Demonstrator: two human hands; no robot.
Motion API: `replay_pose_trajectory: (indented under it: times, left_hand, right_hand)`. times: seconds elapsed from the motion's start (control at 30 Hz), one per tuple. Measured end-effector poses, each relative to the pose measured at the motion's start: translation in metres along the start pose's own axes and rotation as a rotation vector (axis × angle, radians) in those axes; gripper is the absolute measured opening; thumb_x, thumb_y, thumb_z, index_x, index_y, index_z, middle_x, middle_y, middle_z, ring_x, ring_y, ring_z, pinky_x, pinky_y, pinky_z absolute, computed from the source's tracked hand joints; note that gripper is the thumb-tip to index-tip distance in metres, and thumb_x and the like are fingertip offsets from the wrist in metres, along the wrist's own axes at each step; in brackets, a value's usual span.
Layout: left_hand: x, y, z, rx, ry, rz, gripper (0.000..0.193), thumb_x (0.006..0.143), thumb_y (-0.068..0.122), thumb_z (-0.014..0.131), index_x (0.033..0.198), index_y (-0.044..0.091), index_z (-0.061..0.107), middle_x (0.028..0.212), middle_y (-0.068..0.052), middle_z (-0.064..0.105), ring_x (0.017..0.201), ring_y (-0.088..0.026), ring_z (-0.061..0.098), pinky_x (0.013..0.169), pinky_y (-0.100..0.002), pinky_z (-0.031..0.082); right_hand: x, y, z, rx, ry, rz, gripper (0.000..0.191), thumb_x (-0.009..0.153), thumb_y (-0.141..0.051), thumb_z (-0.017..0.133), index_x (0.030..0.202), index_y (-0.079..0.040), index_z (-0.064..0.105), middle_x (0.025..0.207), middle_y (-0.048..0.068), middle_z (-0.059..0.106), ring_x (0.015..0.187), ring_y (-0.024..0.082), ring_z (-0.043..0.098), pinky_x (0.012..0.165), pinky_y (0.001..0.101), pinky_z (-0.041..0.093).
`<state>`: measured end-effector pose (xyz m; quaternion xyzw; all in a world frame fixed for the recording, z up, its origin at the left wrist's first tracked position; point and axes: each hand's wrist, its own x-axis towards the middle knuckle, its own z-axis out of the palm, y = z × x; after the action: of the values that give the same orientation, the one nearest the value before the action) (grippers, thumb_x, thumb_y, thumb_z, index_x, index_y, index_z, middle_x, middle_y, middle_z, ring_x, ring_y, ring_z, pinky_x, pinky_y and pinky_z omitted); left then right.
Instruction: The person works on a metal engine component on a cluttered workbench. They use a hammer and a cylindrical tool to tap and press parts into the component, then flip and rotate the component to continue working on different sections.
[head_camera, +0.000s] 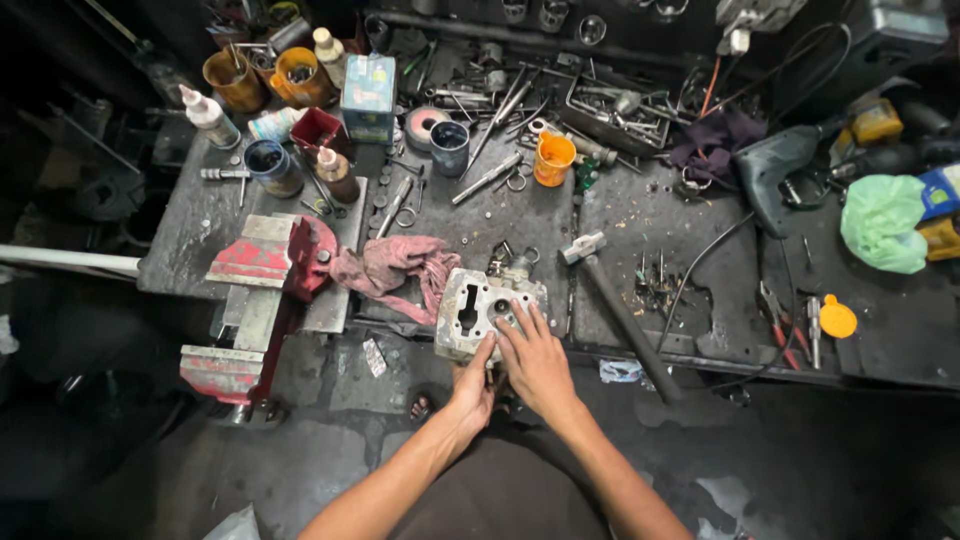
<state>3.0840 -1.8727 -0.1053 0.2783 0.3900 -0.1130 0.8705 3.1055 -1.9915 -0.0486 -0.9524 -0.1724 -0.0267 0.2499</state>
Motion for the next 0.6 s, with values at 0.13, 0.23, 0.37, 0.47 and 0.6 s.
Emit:
replay_pose_trajectory:
  times: [0.13,0.23,0.37,0.47,0.6]
  left_hand:
    - [0.005,-0.001,-0.004,-0.046,-0.044,0.032,0.059,0.082,0.021,0.081,0.133,0.024,0.053,0.12,0.0,0.068,0.104,-0.016,0.066,0.08,-0.034,0.056]
    - [0.01,-0.001,-0.006,-0.039,-0.059,0.026,0.058,0.082,0.021,0.081,0.133,0.022,0.056,0.121,0.0,0.069,0.104,-0.016,0.067,0.081,-0.032,0.056]
    - [0.014,-0.002,-0.006,-0.066,-0.06,0.003,0.056,0.083,0.021,0.083,0.133,0.02,0.057,0.119,-0.001,0.07,0.1,-0.016,0.068,0.081,-0.032,0.056]
    - [0.012,-0.001,-0.007,-0.078,-0.073,-0.005,0.055,0.083,0.021,0.082,0.131,0.019,0.056,0.117,-0.003,0.071,0.098,-0.018,0.07,0.081,-0.032,0.058]
    - [0.009,0.003,-0.006,-0.039,-0.068,-0.044,0.055,0.083,0.023,0.081,0.132,0.02,0.056,0.117,-0.003,0.07,0.098,-0.018,0.07,0.079,-0.032,0.059]
  right_hand:
    - [0.002,0.004,-0.001,0.079,0.047,-0.044,0.043,0.095,-0.03,0.065,0.133,-0.012,0.064,0.152,0.012,0.05,0.142,0.037,0.041,0.11,0.0504,0.039]
    - [0.005,0.006,-0.004,0.03,0.137,-0.112,0.041,0.095,-0.028,0.064,0.132,-0.011,0.065,0.152,0.014,0.05,0.143,0.039,0.04,0.109,0.0508,0.039]
    - [0.007,0.005,-0.005,0.047,0.048,-0.066,0.04,0.093,-0.027,0.066,0.131,-0.013,0.067,0.15,0.01,0.054,0.141,0.036,0.043,0.108,0.0488,0.04]
    - [0.005,0.004,-0.003,0.024,0.1,-0.063,0.038,0.094,-0.024,0.065,0.13,-0.011,0.068,0.149,0.01,0.054,0.141,0.035,0.044,0.107,0.0482,0.042]
    - [0.004,0.005,0.002,-0.066,0.112,-0.094,0.038,0.094,-0.026,0.065,0.129,-0.01,0.067,0.151,0.014,0.051,0.141,0.038,0.043,0.096,0.0468,0.045]
